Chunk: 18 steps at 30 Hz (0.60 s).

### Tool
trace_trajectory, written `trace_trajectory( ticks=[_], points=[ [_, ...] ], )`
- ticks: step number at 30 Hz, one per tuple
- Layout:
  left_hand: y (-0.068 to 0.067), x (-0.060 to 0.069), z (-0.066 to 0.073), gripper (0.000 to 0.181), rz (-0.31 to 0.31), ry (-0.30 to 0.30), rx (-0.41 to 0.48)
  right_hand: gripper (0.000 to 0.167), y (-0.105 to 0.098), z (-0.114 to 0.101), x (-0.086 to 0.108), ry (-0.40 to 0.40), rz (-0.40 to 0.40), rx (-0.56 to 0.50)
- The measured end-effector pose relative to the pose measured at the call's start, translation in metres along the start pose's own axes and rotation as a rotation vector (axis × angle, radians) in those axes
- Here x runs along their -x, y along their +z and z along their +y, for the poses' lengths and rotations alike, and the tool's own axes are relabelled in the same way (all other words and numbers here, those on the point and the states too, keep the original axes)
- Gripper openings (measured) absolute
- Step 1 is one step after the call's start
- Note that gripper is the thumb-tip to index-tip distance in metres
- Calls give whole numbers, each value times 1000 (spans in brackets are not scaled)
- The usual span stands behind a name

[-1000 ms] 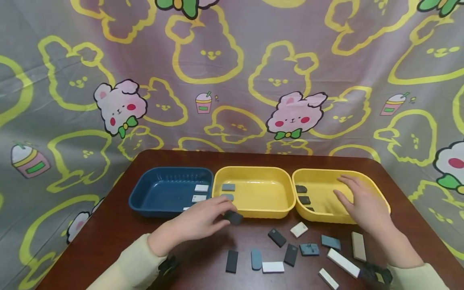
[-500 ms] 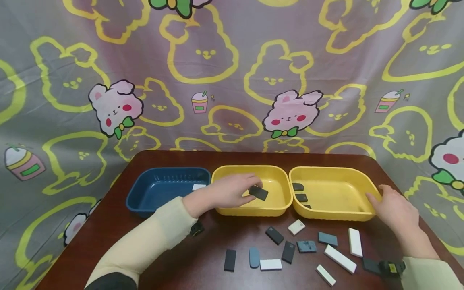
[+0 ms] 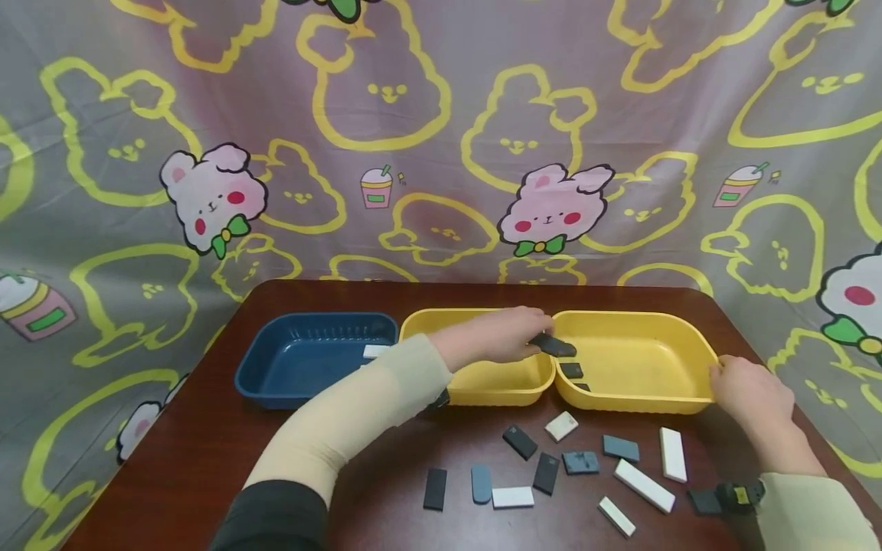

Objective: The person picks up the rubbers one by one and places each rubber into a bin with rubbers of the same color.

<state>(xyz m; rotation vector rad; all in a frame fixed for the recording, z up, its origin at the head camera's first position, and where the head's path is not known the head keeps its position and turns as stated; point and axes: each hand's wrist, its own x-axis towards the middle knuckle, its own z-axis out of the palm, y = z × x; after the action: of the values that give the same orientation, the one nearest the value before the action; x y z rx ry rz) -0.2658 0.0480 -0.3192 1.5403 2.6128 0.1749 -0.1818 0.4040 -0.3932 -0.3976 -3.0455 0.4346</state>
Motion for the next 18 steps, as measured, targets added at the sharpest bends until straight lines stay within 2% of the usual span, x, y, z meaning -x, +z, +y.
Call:
trace_trajectory(
  ticks=[5,10,14,18],
  points=[
    [2,-42,5,23,-37,-74,-3,31,2,-4,-1,17,6,-14],
    [10,-78,12,18,-63,-178,1,29,3,-7,-4,27,-4,-10],
    [16,-97,25,10,-104,-237,-70,30,0,-7,-2,38,-20,-5],
    [22,-108,38,4,-123,-276,-107,31,-3,-5,-1,43,-26,1]
  ],
)
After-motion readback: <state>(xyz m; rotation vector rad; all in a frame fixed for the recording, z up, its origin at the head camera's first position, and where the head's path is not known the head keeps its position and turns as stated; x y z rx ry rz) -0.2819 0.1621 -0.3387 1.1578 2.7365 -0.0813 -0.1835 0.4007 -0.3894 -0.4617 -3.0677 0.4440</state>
